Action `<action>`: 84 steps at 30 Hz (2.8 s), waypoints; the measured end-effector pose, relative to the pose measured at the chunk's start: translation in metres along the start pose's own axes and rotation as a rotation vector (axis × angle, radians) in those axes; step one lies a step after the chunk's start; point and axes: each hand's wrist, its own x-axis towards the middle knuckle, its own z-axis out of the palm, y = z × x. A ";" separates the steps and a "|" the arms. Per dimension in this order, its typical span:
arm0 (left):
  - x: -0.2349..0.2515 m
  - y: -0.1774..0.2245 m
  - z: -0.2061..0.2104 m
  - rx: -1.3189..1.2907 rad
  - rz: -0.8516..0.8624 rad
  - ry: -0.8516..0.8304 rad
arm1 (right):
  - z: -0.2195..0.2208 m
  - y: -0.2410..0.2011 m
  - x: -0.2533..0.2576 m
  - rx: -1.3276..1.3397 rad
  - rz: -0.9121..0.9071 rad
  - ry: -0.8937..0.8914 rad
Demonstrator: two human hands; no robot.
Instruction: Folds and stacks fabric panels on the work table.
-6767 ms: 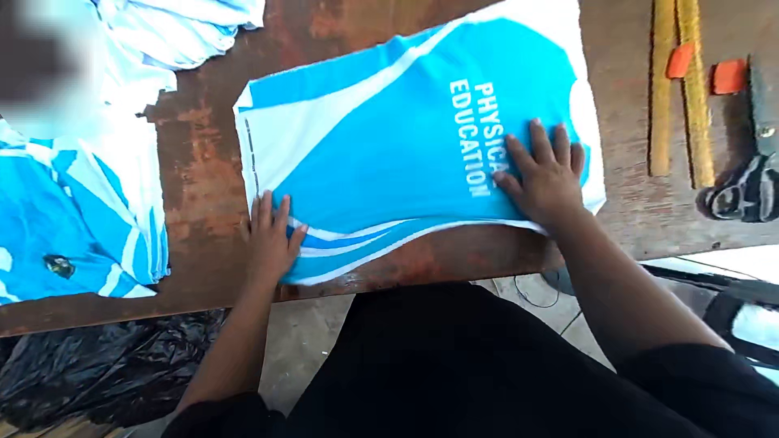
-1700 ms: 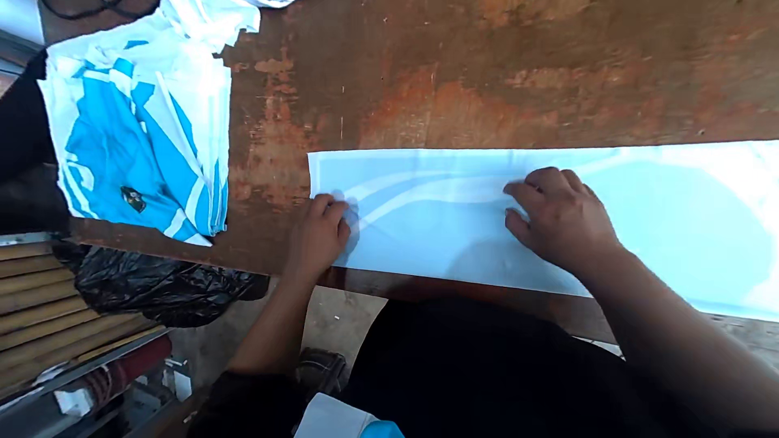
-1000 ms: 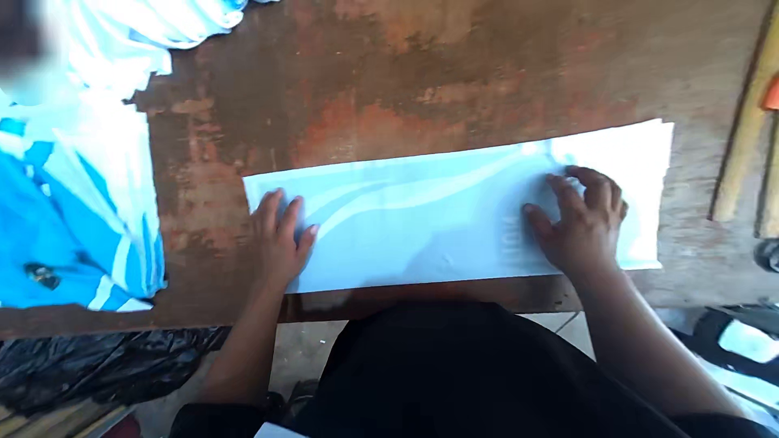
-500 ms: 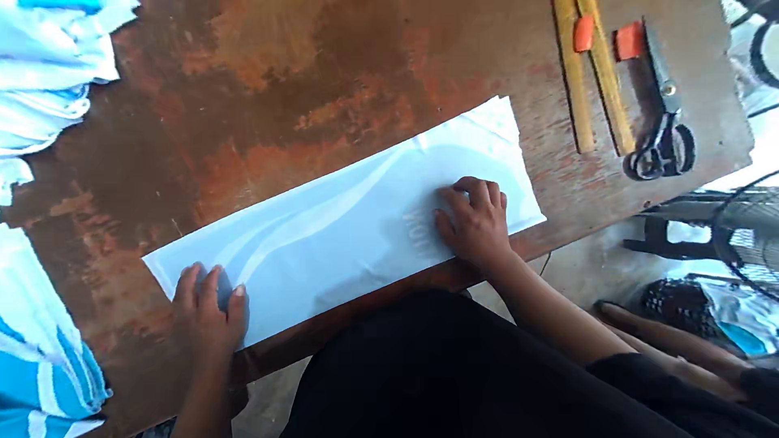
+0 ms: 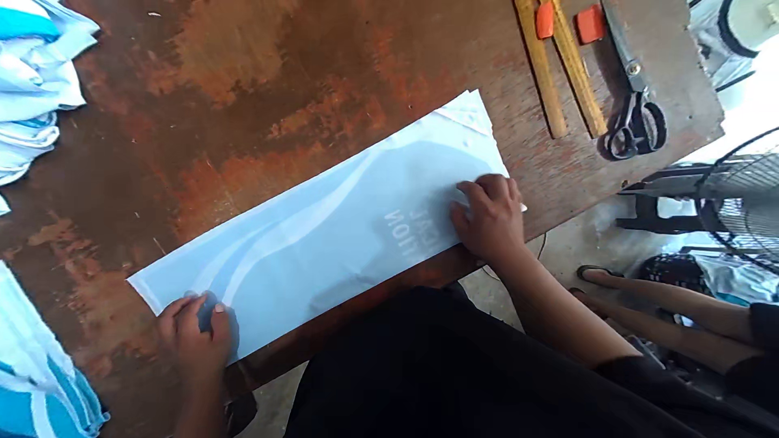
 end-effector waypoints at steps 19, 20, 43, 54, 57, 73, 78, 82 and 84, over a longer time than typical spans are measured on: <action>0.010 0.011 -0.021 0.041 -0.083 -0.064 | -0.006 -0.012 -0.013 0.013 0.019 -0.124; 0.010 0.010 -0.020 0.033 -0.069 -0.052 | -0.011 -0.003 -0.017 0.001 0.065 -0.134; 0.000 -0.009 -0.011 -0.008 -0.127 -0.019 | -0.022 0.000 0.117 -0.067 0.064 -0.170; 0.024 0.025 -0.086 -0.720 -0.181 -0.368 | -0.006 -0.080 0.070 0.133 -0.311 -0.196; 0.016 0.100 -0.144 -1.347 0.367 -0.698 | 0.000 -0.105 0.048 0.251 -0.463 -0.208; -0.026 0.147 -0.084 -1.650 -0.435 0.011 | -0.082 -0.171 -0.046 0.820 -1.431 -0.566; -0.055 0.175 -0.130 -1.067 -0.055 -0.022 | -0.051 -0.075 -0.044 0.201 -1.075 -0.560; -0.058 0.278 -0.133 -0.580 0.206 -0.166 | -0.081 -0.078 -0.064 0.590 -0.919 -0.493; -0.056 0.310 -0.138 -0.442 0.321 -0.190 | -0.093 -0.090 -0.068 0.689 -0.951 -0.320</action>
